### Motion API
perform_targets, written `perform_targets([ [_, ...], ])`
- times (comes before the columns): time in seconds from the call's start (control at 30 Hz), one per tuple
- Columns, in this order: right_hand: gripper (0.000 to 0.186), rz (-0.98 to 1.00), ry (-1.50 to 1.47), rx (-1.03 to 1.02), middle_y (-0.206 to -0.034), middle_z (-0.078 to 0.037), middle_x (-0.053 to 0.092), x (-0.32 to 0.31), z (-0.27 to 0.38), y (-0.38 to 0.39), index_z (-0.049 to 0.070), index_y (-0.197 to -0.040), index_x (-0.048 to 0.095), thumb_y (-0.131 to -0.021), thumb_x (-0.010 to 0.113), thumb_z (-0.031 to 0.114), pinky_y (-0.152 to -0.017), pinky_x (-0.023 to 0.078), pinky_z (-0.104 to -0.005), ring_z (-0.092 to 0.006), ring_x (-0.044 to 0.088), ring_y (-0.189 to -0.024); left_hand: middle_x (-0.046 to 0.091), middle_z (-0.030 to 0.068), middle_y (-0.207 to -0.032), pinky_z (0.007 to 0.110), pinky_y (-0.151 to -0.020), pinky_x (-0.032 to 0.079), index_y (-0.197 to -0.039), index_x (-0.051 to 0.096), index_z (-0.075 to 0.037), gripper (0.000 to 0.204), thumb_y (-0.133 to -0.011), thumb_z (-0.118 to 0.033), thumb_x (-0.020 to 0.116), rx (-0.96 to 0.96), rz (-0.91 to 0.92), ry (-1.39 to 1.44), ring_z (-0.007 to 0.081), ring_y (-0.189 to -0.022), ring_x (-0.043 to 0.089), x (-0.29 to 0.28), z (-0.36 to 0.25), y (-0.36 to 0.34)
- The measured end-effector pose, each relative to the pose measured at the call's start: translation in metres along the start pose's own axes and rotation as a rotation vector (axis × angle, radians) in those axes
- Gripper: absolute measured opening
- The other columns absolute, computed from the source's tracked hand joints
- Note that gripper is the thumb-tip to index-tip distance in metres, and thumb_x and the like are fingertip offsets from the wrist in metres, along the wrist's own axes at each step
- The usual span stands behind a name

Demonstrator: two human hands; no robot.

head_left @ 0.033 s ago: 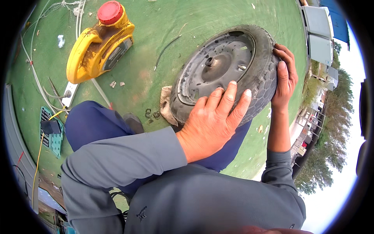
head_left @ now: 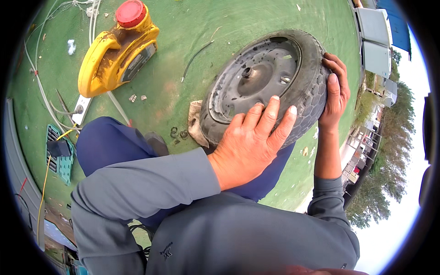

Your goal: The person sits on the floor and works on a small tire, using a cloth to wipe the rim and a tool to adjust the center hub. They handle the tire, a rag, and a tool while seated.

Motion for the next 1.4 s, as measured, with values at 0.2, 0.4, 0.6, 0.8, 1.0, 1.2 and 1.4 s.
perform_targets([
  [0.2, 0.044, 0.029, 0.036, 0.036, -0.142, -0.021, 0.057, -0.006, -0.008, 0.003, -0.006, -0.125, 0.065, -0.106, 0.047, 0.029, -0.119, 0.033, -0.0422, -0.0294, 0.051, -0.136, 0.041, 0.0292, -0.153, 0.046, -0.089, 0.053, -0.163, 0.032, -0.012, 0.113, -0.068, -0.029, 0.092, 0.012, 0.056, 0.01, 0.04, -0.117, 0.059, 0.003, 0.003, -0.003],
  [0.4, 0.043, 0.033, 0.03, 0.03, -0.142, -0.022, 0.057, -0.012, -0.014, 0.006, -0.006, -0.126, 0.064, -0.106, 0.046, 0.028, -0.119, 0.031, -0.0426, -0.0297, 0.051, -0.136, 0.041, 0.0299, -0.152, 0.047, -0.09, 0.054, -0.165, 0.03, -0.019, 0.114, -0.069, -0.028, 0.091, -0.02, 0.102, 0.038, 0.0392, -0.116, 0.06, 0.007, 0.006, 0.006],
  [0.6, 0.042, -0.006, -0.061, 0.05, -0.14, -0.021, 0.057, -0.011, -0.025, 0.008, -0.006, -0.124, 0.065, -0.104, 0.049, 0.027, -0.118, 0.033, -0.0425, -0.0294, 0.052, -0.133, 0.042, 0.0302, -0.151, 0.047, -0.089, 0.054, -0.165, 0.03, -0.022, 0.114, -0.069, -0.028, 0.091, -0.048, 0.165, 0.061, 0.0394, -0.115, 0.061, 0.01, 0.009, 0.009],
  [0.8, 0.044, 0.005, -0.033, 0.06, -0.142, -0.021, 0.056, -0.014, -0.027, 0.003, -0.006, -0.125, 0.065, -0.104, 0.048, 0.029, -0.118, 0.033, -0.0427, -0.0293, 0.052, -0.134, 0.044, 0.0301, -0.148, 0.047, -0.089, 0.055, -0.165, 0.031, -0.022, 0.113, -0.069, -0.027, 0.091, -0.044, 0.179, 0.062, 0.0393, -0.112, 0.061, 0.014, 0.011, 0.002],
  [1.0, 0.049, 0.05, -0.053, 0.134, -0.14, -0.021, 0.058, -0.015, -0.034, -0.006, -0.007, -0.131, 0.059, -0.1, 0.056, 0.031, -0.116, 0.036, -0.0416, -0.0291, 0.054, -0.13, 0.039, 0.0341, -0.153, 0.052, -0.103, 0.051, -0.164, 0.032, -0.014, 0.102, -0.076, -0.015, 0.083, -0.091, 0.138, 0.211, 0.0477, -0.125, 0.055, 0.011, 0.005, 0.007],
  [1.2, 0.061, 0.145, -0.067, 0.419, -0.137, -0.021, 0.06, -0.022, -0.043, -0.02, -0.008, -0.137, 0.053, -0.094, 0.069, 0.033, -0.11, 0.043, -0.0397, -0.0283, 0.059, -0.124, 0.032, 0.0355, -0.157, 0.054, -0.108, 0.048, -0.164, 0.031, -0.011, 0.095, -0.078, 0.0, 0.071, -0.208, 0.12, 0.249, 0.0517, -0.133, 0.046, 0.023, -0.019, 0.003],
  [1.4, 0.079, 0.325, -0.154, 0.978, -0.134, -0.021, 0.063, -0.03, -0.06, -0.028, -0.009, -0.143, 0.047, -0.087, 0.082, 0.035, -0.105, 0.049, -0.0378, -0.0274, 0.064, -0.117, 0.037, 0.0322, -0.154, 0.052, -0.103, 0.051, -0.16, 0.039, -0.006, 0.086, -0.082, -0.013, 0.076, -0.425, 0.386, 0.328, 0.0483, -0.134, 0.048, 0.038, -0.056, -0.028],
])
Point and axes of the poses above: each hand's wrist, its own y-axis away from the middle knuckle, its own x-axis out of the palm, z = x × y, the point moved 5 cm from there along -y, towards the middle knuckle
